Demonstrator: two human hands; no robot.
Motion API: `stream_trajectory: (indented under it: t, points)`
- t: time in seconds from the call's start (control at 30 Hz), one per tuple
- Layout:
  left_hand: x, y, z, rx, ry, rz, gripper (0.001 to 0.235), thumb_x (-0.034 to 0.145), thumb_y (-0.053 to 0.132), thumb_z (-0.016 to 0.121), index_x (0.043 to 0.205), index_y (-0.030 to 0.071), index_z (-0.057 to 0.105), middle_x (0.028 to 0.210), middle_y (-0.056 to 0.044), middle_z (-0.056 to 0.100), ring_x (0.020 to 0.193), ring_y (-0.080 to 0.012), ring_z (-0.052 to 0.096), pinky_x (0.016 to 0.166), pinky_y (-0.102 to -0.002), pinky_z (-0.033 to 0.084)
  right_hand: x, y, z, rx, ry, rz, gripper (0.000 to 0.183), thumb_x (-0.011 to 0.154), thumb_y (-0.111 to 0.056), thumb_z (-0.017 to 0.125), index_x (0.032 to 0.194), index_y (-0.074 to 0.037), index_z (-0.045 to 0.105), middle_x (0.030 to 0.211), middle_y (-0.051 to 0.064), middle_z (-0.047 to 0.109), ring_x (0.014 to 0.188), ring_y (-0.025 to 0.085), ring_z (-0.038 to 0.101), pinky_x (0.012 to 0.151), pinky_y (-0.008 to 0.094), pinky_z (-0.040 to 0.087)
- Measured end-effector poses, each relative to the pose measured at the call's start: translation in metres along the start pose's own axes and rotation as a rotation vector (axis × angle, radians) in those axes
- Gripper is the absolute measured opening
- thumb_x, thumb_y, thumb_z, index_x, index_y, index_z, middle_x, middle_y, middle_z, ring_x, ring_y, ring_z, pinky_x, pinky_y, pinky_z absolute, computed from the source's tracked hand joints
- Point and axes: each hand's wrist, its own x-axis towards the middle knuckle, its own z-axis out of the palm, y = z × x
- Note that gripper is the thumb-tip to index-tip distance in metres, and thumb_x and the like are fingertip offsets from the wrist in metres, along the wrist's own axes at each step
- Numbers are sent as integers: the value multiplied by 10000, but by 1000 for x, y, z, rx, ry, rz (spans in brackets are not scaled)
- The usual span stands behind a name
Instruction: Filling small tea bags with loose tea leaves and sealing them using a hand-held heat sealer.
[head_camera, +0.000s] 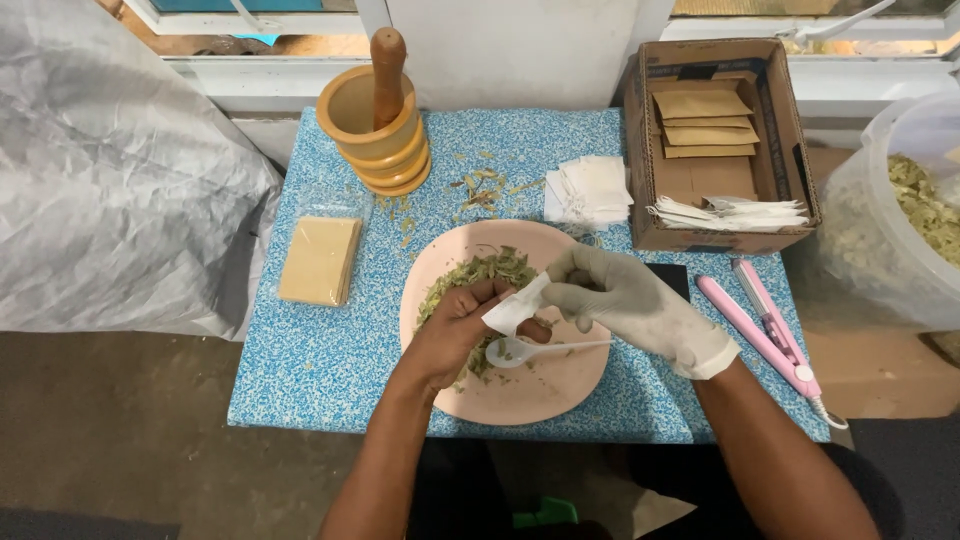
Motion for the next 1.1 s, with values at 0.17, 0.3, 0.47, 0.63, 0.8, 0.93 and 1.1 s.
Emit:
stream_trajectory:
  t: [0.17,0.3,0.47,0.63,0.8,0.93,1.1]
  points:
    - [-5,60,28,163,-29,-261,829,1082,629,346,1575,25,629,1614,-388,557,1537,-615,489,1229,-743,382,-16,-13,-7,-106,72,-99,188,1005,-173,811,1151,-73,875,952,155,814,908,261,751,902,428,595]
    - [-1,31,3,221,-139,-84,740,1085,592,571,1539,20,691,1379,-250,787,1315,-371,718,1059,-490,550,-14,-3,-10,-203,60,-342,115,978,-87,821,1077,-105,877,1077,88,784,1072,214,707,1036,416,565]
    - [8,32,-3,357,-241,-8,685,1102,484,667,1579,-6,636,1432,-334,735,1340,-473,707,1036,-568,600,-20,4,-8,-303,92,-533,154,1007,-95,802,1116,-169,883,971,40,819,1023,206,745,1000,410,586]
    - [7,26,-1,230,-224,-42,794,1096,513,615,1601,-98,563,1407,-411,706,1298,-523,702,1065,-635,565,-4,14,-12,-556,171,-721,132,1037,-92,767,1142,-144,829,923,86,798,1004,324,777,935,486,613]
    - [8,32,4,289,-246,-8,913,1025,537,743,1640,-94,505,1460,-354,704,1379,-498,680,1104,-609,558,2,18,-4,-659,197,-940,91,1089,-198,758,1165,-153,737,928,85,736,1008,334,762,922,486,626]
    - [8,32,7,264,-223,41,670,982,353,871,1479,-61,696,1362,-298,775,1270,-366,707,1040,-536,596,-1,7,-1,-614,105,-798,64,1062,-179,750,1010,-207,775,869,-5,753,1004,282,767,845,424,630]
    - [3,17,-9,225,-189,89,500,942,301,936,1268,-55,807,1202,-222,791,1129,-231,699,882,-381,613,-15,-6,6,-442,31,-834,71,1026,-87,754,1075,-129,784,919,128,768,1063,407,754,857,544,631]
